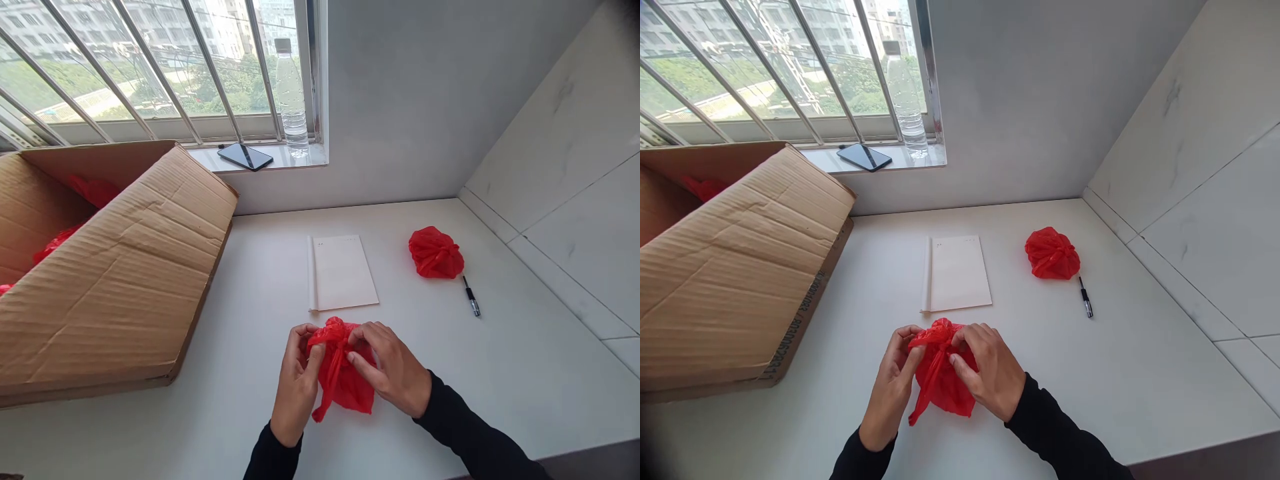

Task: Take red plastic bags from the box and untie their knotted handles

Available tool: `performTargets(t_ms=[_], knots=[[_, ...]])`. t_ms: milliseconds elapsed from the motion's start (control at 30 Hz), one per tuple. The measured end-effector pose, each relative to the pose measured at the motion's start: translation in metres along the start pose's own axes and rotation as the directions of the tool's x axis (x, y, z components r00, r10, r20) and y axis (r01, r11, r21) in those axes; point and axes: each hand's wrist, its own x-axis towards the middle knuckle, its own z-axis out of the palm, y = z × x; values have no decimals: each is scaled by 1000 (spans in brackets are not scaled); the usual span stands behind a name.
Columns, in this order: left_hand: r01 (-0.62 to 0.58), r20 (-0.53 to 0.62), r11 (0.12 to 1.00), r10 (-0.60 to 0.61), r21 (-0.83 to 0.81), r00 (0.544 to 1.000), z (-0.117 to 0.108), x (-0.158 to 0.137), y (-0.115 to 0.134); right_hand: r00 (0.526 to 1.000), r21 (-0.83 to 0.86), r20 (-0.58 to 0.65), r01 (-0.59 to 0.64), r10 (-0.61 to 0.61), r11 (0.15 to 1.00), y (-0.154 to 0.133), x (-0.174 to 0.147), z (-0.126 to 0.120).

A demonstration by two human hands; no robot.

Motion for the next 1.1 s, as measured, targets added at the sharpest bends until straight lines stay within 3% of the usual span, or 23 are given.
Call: performTargets(t_ms=[167,333,500,633,700,767,900,1000,1100], knots=[[3,114,1000,-5,23,993,6,-1,2,1000,25,-27,17,-16,1000,0,1,-4],[4,101,999,-9,46,995,-4,3,0,980,199,-120,-130,156,971,-3,-4,-23],[-32,57,993,26,113,998,-15,0,2,958,528,-141,-142,251,837,-8,-7,-43],[-198,37,938,195,284,980,-11,-5,4,987,654,-47,-87,154,752,-10,-3,-41],[-300,90,879,288,370,954,-8,-7,5,990,653,19,-119,140,748,-6,-2,-32],[-331,138,871,301,364,944,-5,-7,6,984,588,6,-149,180,795,1,-2,-22],[-211,26,944,211,255,977,-5,-8,8,967,418,-99,-175,236,891,12,-7,-10],[-149,-56,970,162,191,985,-5,-11,8,982,314,6,-183,191,932,9,-10,-8],[-137,0,980,138,145,990,1,-16,11,992,338,84,-117,94,934,-3,-9,-6]])
